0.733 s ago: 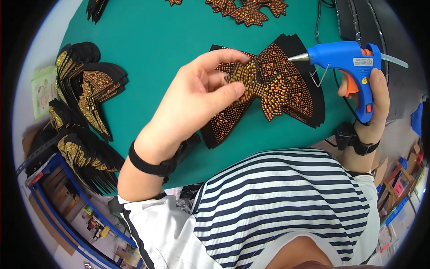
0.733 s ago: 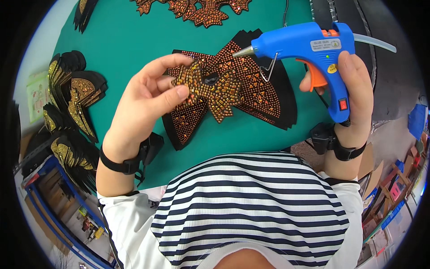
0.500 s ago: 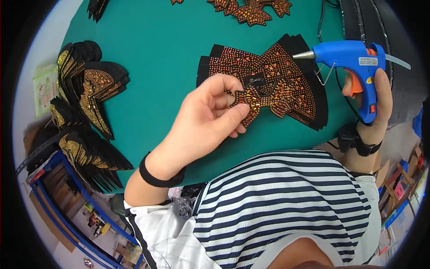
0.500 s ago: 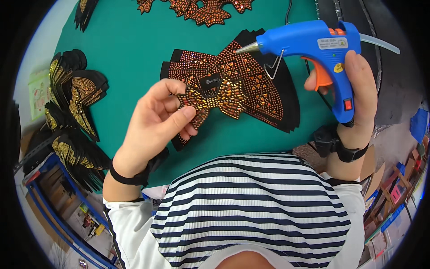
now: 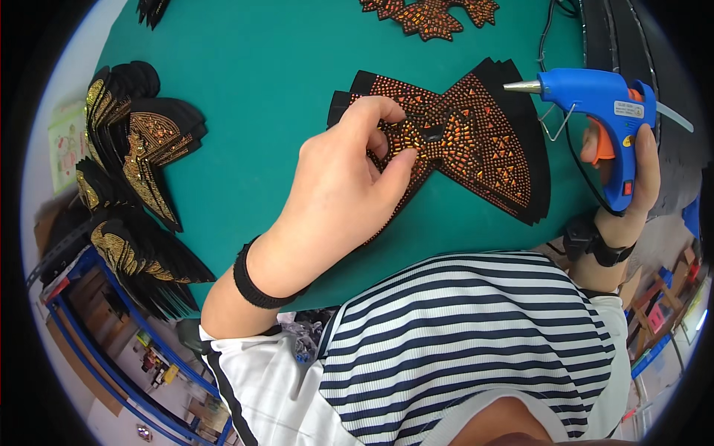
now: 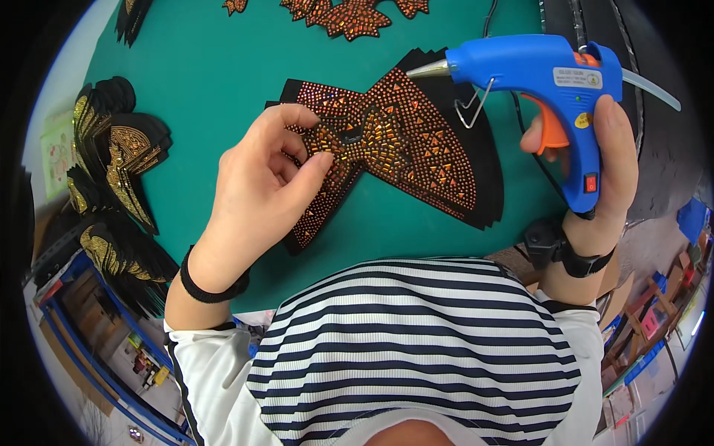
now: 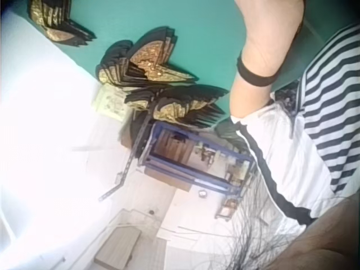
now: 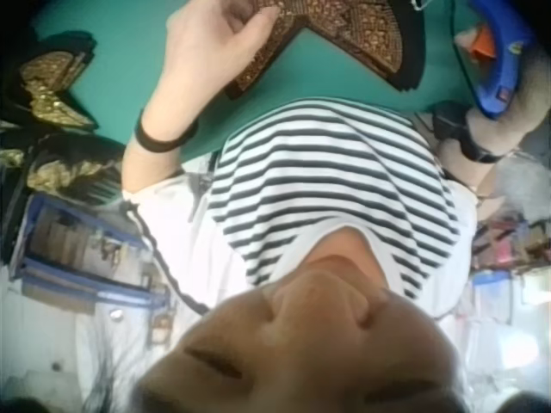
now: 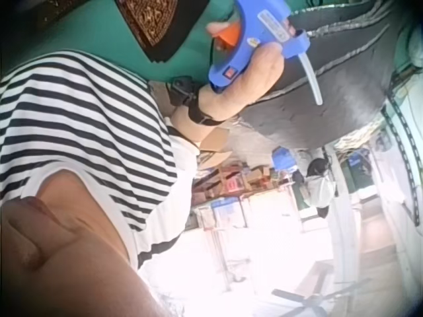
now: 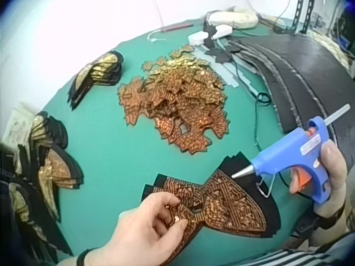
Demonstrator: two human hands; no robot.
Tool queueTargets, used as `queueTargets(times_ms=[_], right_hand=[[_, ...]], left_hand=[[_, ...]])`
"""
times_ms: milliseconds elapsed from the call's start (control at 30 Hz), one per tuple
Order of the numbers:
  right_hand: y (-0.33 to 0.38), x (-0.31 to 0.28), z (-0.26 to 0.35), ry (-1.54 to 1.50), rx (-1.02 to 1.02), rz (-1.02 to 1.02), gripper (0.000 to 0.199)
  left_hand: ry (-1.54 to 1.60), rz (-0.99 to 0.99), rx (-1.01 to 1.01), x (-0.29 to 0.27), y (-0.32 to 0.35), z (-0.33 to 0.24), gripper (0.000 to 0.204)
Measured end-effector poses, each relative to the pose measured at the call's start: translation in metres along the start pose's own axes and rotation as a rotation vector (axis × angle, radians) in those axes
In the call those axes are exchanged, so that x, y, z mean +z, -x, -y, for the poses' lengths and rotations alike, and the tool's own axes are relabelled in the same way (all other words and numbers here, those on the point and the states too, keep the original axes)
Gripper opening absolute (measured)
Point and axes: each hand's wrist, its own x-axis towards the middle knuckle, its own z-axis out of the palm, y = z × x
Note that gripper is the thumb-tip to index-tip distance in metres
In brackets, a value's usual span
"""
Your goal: The recorder uses a hot glue gun to attach small decorative bows onto larger shoe components.
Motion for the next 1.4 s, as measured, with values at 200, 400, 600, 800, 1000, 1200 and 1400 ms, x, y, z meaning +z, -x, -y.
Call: queueTargets(times_ms=[200,400,600,800,1000,1200,1400], right_hand=[[-0.006,-0.004,-0.002,0.026,-0.019,0.089,0.052],[-0.01,-0.012,-0.006,0.012,-0.037,0.141,0.056],[-0.013,-0.017,-0.007,0.046,-0.044,0.214,0.056],[-0.012,-0.015,-0.007,0.045,-0.042,0.171,0.056],[-0.011,-0.014,-0.007,0.06,-0.048,0.163,0.056],[-0.009,-0.011,-0.007,0.066,-0.048,0.129,0.056],[-0.005,-0.005,-0.004,0.072,-0.035,0.09,0.054]], left_hand=[[-0.14,-0.073,0.123,0.0,-0.008,0.011,0.017],[-0.092,-0.077,0.145,0.0,-0.021,0.011,0.014],[-0.136,-0.049,0.145,-0.001,-0.026,0.011,0.015],[-0.179,-0.081,0.202,0.0,-0.027,0.013,0.016],[-0.201,-0.102,0.207,0.001,-0.025,0.013,0.016],[-0.223,-0.107,0.213,0.0,-0.025,0.012,0.017],[-0.247,-0.112,0.219,0.0,-0.026,0.012,0.018]])
